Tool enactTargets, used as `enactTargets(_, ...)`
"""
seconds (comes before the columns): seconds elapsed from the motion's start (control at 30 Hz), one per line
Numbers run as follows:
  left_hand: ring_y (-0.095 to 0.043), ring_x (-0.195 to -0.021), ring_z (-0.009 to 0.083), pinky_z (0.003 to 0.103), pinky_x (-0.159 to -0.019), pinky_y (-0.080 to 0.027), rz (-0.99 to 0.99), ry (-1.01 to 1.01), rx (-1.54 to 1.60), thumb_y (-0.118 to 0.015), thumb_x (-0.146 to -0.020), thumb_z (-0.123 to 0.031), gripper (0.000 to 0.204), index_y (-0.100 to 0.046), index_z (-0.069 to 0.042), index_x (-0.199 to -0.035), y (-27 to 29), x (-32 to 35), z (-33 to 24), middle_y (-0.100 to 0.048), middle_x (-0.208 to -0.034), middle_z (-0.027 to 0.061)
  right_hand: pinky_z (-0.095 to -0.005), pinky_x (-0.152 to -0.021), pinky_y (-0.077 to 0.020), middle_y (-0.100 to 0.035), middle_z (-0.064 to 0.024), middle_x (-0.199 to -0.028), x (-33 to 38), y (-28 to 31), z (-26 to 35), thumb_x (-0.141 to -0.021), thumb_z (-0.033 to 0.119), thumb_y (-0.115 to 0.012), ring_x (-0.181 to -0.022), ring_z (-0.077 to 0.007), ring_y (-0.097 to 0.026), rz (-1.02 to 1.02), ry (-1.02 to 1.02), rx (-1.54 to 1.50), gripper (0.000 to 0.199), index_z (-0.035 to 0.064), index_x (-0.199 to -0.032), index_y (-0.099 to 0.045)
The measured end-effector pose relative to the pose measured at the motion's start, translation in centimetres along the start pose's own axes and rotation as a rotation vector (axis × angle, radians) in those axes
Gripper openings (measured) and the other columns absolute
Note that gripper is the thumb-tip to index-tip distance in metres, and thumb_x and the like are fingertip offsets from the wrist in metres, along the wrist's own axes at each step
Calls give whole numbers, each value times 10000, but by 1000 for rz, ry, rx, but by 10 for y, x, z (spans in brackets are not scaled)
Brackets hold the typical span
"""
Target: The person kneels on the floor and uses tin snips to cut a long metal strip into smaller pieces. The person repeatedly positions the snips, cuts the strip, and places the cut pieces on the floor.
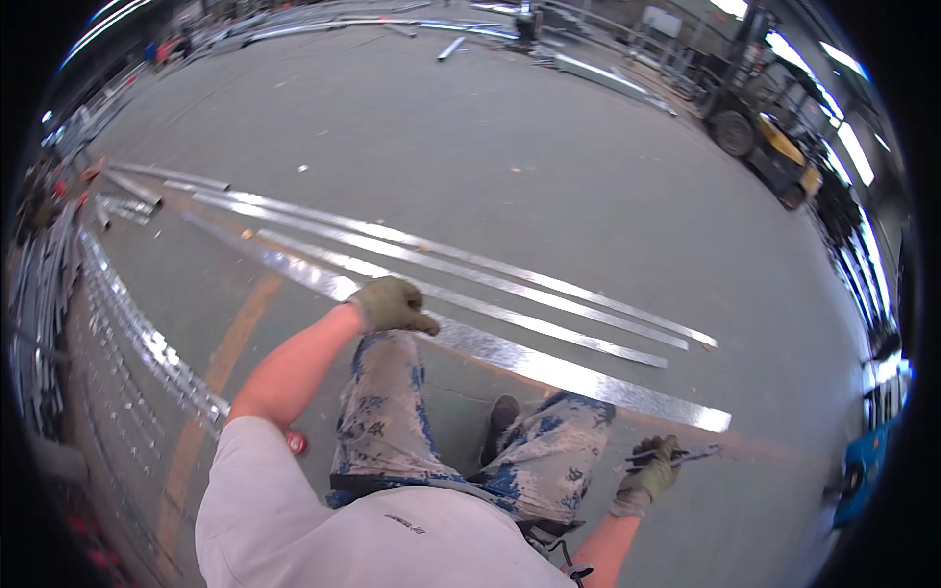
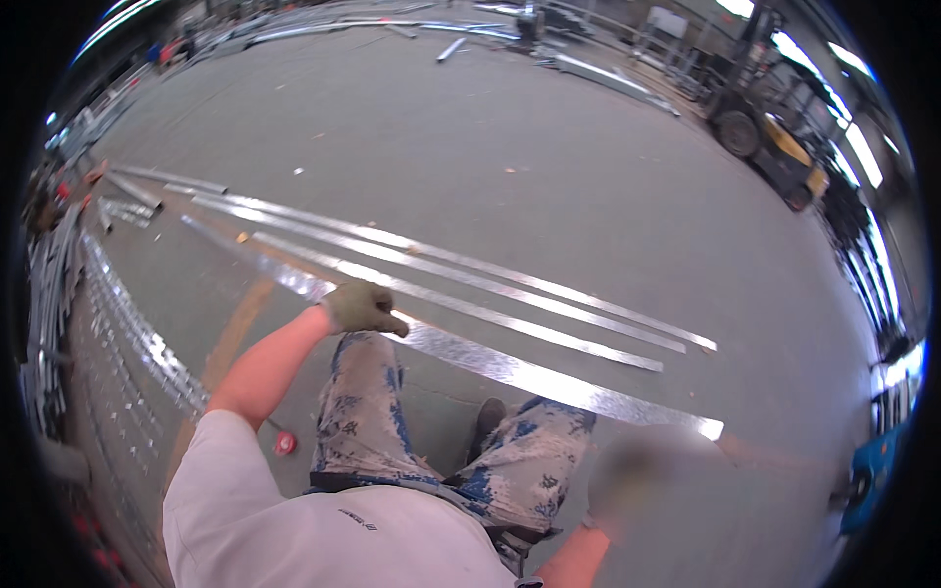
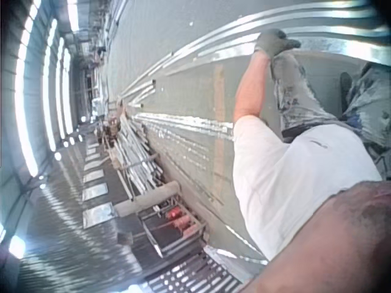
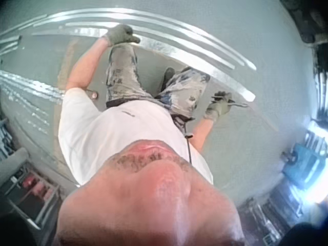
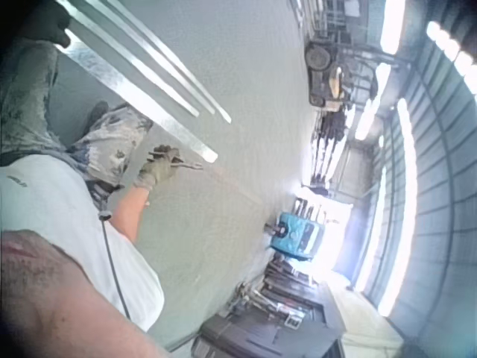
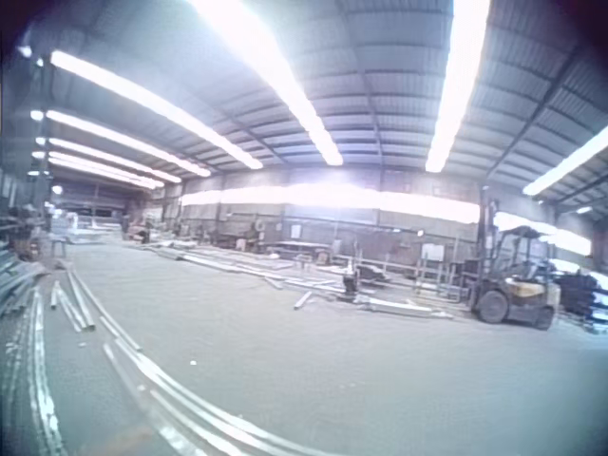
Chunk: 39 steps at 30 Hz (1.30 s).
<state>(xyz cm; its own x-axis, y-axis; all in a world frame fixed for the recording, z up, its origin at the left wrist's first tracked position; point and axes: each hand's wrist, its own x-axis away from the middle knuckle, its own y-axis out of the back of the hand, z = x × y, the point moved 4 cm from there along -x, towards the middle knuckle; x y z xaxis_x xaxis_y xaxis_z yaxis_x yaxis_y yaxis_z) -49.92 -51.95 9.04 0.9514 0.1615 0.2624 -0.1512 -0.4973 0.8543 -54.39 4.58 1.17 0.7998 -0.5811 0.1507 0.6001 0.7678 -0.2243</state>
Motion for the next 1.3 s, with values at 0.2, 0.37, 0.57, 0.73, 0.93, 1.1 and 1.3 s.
enactTargets(0.2, -725, -950, 261, 385, -865, -571, 5, 91, 106, -847, -743, -597, 620, -784, -41, -1010, 12, 25, -7, -771, -984, 135, -459, -876, -573, -711, -105, -1081, 21, 4, 5, -986, 481, -726, -1004, -292, -693, -10, -143, -174, 607, 38, -1371, -572)
enactTargets(0.37, -739, -944, 260, 364, -855, -582, 63, 110, 194, -938, -695, -548, 652, -789, -4, -1021, -4, 38, -1, -774, -972, 159, -452, -1034, -570, -704, -112, -1329, -6, 21, 10, -1067, 333, -599, -1196, -260, -681, 224, -110, -623, 381, 57, -1328, -635)
enactTargets(0.57, -742, -959, 267, 366, -873, -584, 88, 53, 220, -939, -684, -559, 703, -782, 10, -1067, -33, 36, 14, -777, -1006, 168, -408, -993, -579, -706, -97, -1295, -8, 44, 23, -1056, 296, -605, -1117, -242, -695, 286, -91, -635, 346, 81, -1325, -633)
enactTargets(0.73, -744, -993, 278, 363, -897, -582, 93, 31, 191, -926, -676, -597, 758, -779, 16, -1096, -41, 33, 14, -777, -1031, 178, -409, -942, -579, -714, -34, -1219, 20, 50, 60, -1027, 292, -679, -1089, -202, -682, 101, 70, -520, 342, 126, -1323, -638)
enactTargets(0.93, -732, -900, 248, 365, -823, -579, 81, 19, 220, -927, -672, -544, 631, -801, -13, -988, -55, 36, 18, -774, -944, 151, -414, -898, -566, -689, -6, -1165, 30, 57, 76, -983, 265, -760, -1074, -188, -663, 39, 86, -402, 414, 133, -1346, -612)
enactTargets(1.1, -693, -796, 237, 376, -747, -552, 22, -51, 285, -908, -686, -558, 595, -792, -7, -876, -64, 44, 23, -748, -834, 144, -357, -837, -578, -693, 19, -1097, 19, 63, 84, -975, 266, -772, -1002, -149, -677, 14, 63, -271, 388, 140, -1312, -628)
enactTargets(1.3, -701, -983, 300, 377, -880, -542, 205, -37, 214, -867, -723, -614, 656, -795, -30, -1013, -60, 57, 2, -748, -992, 187, -307, -709, -554, -677, 22, -984, 6, 59, 94, -978, 265, -769, -838, -135, -662, -46, 52, -259, 296, 92, -1195, -665)
